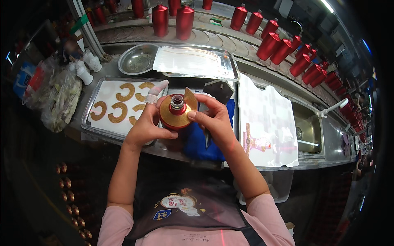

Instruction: The person applies gold circular stickers to the neck of a red cylindrical container, then wipes the surface with a blue cloth. They apply a rectangular label to the body of the container, smooth it, and wipe the container again. The person handles trays of stickers and labels on a stainless steel counter.

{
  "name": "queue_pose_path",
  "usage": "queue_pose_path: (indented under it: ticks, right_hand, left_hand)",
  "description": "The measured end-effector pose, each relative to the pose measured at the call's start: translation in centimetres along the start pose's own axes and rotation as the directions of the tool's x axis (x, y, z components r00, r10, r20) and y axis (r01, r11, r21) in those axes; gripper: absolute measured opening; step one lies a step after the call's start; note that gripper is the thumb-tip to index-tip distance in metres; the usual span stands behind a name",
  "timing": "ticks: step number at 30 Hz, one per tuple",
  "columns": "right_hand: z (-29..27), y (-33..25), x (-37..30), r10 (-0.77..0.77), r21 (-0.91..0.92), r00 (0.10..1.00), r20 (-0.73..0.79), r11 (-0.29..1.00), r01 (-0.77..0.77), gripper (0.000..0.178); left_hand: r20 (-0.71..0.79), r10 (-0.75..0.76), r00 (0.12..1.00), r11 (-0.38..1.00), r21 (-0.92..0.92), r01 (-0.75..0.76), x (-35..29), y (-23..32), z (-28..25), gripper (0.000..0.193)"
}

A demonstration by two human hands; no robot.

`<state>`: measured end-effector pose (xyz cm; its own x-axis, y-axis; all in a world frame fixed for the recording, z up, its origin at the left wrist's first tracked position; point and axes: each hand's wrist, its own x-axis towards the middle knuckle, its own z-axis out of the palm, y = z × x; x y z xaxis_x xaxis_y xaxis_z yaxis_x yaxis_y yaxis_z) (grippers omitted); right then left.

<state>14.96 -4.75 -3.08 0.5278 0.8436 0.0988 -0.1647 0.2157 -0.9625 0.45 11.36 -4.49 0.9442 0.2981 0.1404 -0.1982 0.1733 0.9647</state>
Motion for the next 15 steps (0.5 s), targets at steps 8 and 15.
queue_pose_path:
  ticks: [8, 15]
  right_hand:
    - [0.9, 0.0, -0.3, 0.004, 0.014, 0.997, -0.082, 1.0, -0.002, 0.033]
    - [1.0, 0.3, -0.1, -0.026, 0.046, 0.993, -0.114, 0.998, 0.031, 0.035]
  left_hand:
    - [-0.246, 0.15, 0.958, 0.865, 0.502, -0.006, -0.5, 0.4, 3.3, 0.108]
    - [-0.182, 0.189, 0.965, 0.829, 0.556, -0.057, -1.0, 0.3, 2.5, 0.107]
